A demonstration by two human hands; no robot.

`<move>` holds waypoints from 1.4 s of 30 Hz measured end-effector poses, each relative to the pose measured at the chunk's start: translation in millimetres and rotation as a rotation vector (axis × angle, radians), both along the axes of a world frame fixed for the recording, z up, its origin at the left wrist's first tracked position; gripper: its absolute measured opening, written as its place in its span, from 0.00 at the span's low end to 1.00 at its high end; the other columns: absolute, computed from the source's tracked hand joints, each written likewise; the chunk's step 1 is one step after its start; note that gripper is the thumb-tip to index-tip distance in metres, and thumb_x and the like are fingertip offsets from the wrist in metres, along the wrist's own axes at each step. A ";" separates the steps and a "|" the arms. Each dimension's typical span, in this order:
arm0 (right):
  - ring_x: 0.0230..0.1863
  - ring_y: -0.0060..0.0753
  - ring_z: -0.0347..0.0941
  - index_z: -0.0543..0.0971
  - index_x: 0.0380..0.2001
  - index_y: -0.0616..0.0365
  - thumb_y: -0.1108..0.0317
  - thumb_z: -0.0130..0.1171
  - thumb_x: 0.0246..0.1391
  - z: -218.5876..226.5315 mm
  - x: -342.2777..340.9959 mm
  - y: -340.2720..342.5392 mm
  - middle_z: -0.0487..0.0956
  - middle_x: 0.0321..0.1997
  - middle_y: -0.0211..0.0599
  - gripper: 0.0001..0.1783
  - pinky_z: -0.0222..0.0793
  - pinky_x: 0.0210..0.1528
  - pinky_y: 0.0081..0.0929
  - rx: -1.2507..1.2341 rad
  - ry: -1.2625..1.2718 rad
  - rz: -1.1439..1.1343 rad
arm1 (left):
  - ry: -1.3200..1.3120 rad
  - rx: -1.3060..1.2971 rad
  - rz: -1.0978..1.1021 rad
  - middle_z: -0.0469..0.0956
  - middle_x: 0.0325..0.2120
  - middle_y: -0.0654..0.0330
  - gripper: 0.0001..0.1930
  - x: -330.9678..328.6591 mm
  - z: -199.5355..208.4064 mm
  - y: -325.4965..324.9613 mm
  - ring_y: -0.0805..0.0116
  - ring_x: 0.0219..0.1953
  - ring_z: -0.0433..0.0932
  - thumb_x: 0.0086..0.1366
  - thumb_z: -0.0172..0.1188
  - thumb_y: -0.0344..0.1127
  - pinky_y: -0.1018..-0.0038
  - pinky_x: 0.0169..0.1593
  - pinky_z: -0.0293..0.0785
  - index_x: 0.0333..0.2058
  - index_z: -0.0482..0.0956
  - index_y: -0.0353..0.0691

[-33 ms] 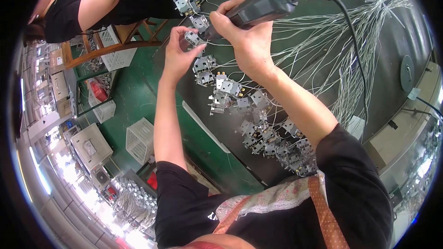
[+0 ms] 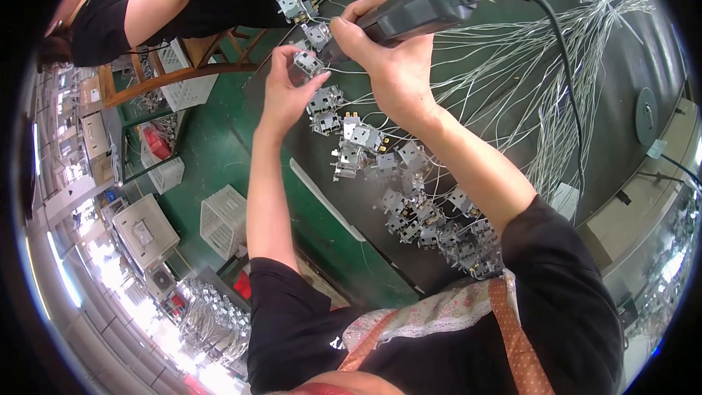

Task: The person picks up a metal component from a pile, holds it against a wire, and joins them using a handheld tool. After repeating this process for several components, the person gathers the finished wire assembly and moves it to the side of the table.

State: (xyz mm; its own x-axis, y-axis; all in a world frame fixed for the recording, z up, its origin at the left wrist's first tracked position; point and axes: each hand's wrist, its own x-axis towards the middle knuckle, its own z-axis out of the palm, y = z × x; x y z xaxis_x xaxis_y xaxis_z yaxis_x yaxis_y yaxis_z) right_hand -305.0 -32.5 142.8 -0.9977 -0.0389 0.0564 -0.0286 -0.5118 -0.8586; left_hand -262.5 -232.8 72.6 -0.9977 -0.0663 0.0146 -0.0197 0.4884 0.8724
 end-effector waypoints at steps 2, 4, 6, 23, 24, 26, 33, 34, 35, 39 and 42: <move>0.29 0.18 0.71 0.74 0.32 0.62 0.75 0.65 0.47 7.8 4.8 -2.9 0.76 0.29 0.30 0.10 0.68 0.32 0.19 -0.035 0.036 0.021 | -0.015 -0.138 0.008 0.73 0.39 0.51 0.22 13.8 15.5 10.5 0.56 0.41 0.76 0.56 0.66 0.27 0.66 0.46 0.72 0.46 0.65 0.36; 0.28 0.18 0.72 0.70 0.34 0.62 0.76 0.64 0.47 13.8 12.9 -5.2 0.77 0.29 0.33 0.13 0.70 0.31 0.19 0.031 0.125 0.030 | 0.101 -0.212 -0.059 0.68 0.45 0.48 0.22 22.7 21.2 17.6 0.47 0.47 0.71 0.57 0.63 0.25 0.62 0.50 0.69 0.49 0.65 0.36; 0.28 0.19 0.73 0.69 0.35 0.62 0.77 0.64 0.47 16.5 19.2 -5.0 0.77 0.29 0.34 0.15 0.71 0.32 0.19 0.035 0.171 0.062 | 0.098 -0.222 -0.063 0.68 0.44 0.48 0.22 26.8 24.9 18.9 0.47 0.46 0.71 0.56 0.62 0.24 0.62 0.50 0.69 0.49 0.64 0.37; 0.28 0.19 0.74 0.67 0.35 0.62 0.77 0.63 0.47 24.7 29.0 1.9 0.77 0.27 0.34 0.15 0.71 0.31 0.20 0.053 0.134 0.138 | 0.170 -0.203 -0.077 0.65 0.44 0.49 0.25 33.0 18.4 20.8 0.47 0.46 0.71 0.54 0.61 0.18 0.62 0.46 0.71 0.49 0.63 0.39; 0.28 0.19 0.74 0.67 0.35 0.62 0.77 0.63 0.47 22.9 28.2 0.8 0.77 0.27 0.34 0.15 0.71 0.31 0.20 0.054 0.134 0.138 | 0.170 -0.202 -0.078 0.65 0.44 0.49 0.25 33.1 17.3 20.4 0.47 0.46 0.71 0.54 0.61 0.18 0.62 0.46 0.71 0.49 0.63 0.39; 0.26 0.19 0.74 0.68 0.34 0.62 0.76 0.63 0.47 18.1 26.5 -1.5 0.77 0.26 0.33 0.15 0.71 0.29 0.19 0.119 0.191 0.090 | 0.181 -0.219 -0.084 0.65 0.44 0.49 0.25 32.4 16.9 21.0 0.47 0.47 0.70 0.54 0.61 0.18 0.62 0.47 0.71 0.49 0.62 0.38; 0.26 0.18 0.73 0.71 0.32 0.61 0.75 0.63 0.47 20.5 23.7 -3.1 0.76 0.24 0.31 0.11 0.70 0.29 0.19 0.120 0.128 0.111 | 0.138 -0.222 -0.083 0.65 0.44 0.48 0.24 33.4 15.8 20.1 0.47 0.48 0.70 0.55 0.61 0.19 0.61 0.49 0.69 0.49 0.62 0.36; 0.26 0.18 0.73 0.71 0.32 0.61 0.75 0.64 0.47 19.8 23.0 -2.9 0.76 0.25 0.31 0.11 0.69 0.29 0.19 0.096 0.111 0.115 | 0.146 -0.217 -0.083 0.65 0.44 0.48 0.24 33.7 15.4 19.5 0.46 0.47 0.70 0.55 0.61 0.19 0.61 0.49 0.69 0.48 0.62 0.36; 0.26 0.18 0.72 0.72 0.32 0.61 0.75 0.64 0.47 19.1 22.0 -2.8 0.76 0.25 0.30 0.11 0.69 0.29 0.19 0.072 0.095 0.119 | 0.153 -0.213 -0.083 0.66 0.43 0.48 0.23 34.3 15.2 18.5 0.46 0.46 0.70 0.55 0.61 0.20 0.61 0.49 0.68 0.48 0.63 0.36; 0.39 0.32 0.73 0.66 0.35 0.60 0.81 0.56 0.51 14.1 12.5 2.6 0.75 0.33 0.39 0.12 0.69 0.54 0.39 0.045 0.065 0.150 | -0.042 -0.122 -0.071 0.69 0.44 0.50 0.22 37.2 21.5 14.7 0.52 0.49 0.71 0.58 0.63 0.26 0.65 0.51 0.68 0.49 0.65 0.36; 0.40 0.33 0.74 0.68 0.35 0.61 0.80 0.60 0.50 -2.1 3.9 -13.3 0.76 0.35 0.39 0.12 0.69 0.51 0.34 -0.030 -0.016 0.057 | -0.402 0.144 -0.184 0.75 0.44 0.54 0.23 38.5 30.9 1.3 0.68 0.48 0.72 0.62 0.63 0.41 0.73 0.55 0.65 0.51 0.69 0.35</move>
State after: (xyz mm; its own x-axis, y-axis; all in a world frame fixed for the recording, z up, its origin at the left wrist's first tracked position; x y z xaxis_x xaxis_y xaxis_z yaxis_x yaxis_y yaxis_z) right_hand -301.2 -45.9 140.7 -0.9946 -0.0946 0.0429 0.0148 -0.5374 -0.8432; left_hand -224.0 -231.5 103.5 -0.9177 0.1394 -0.3720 -0.2945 0.3895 0.8727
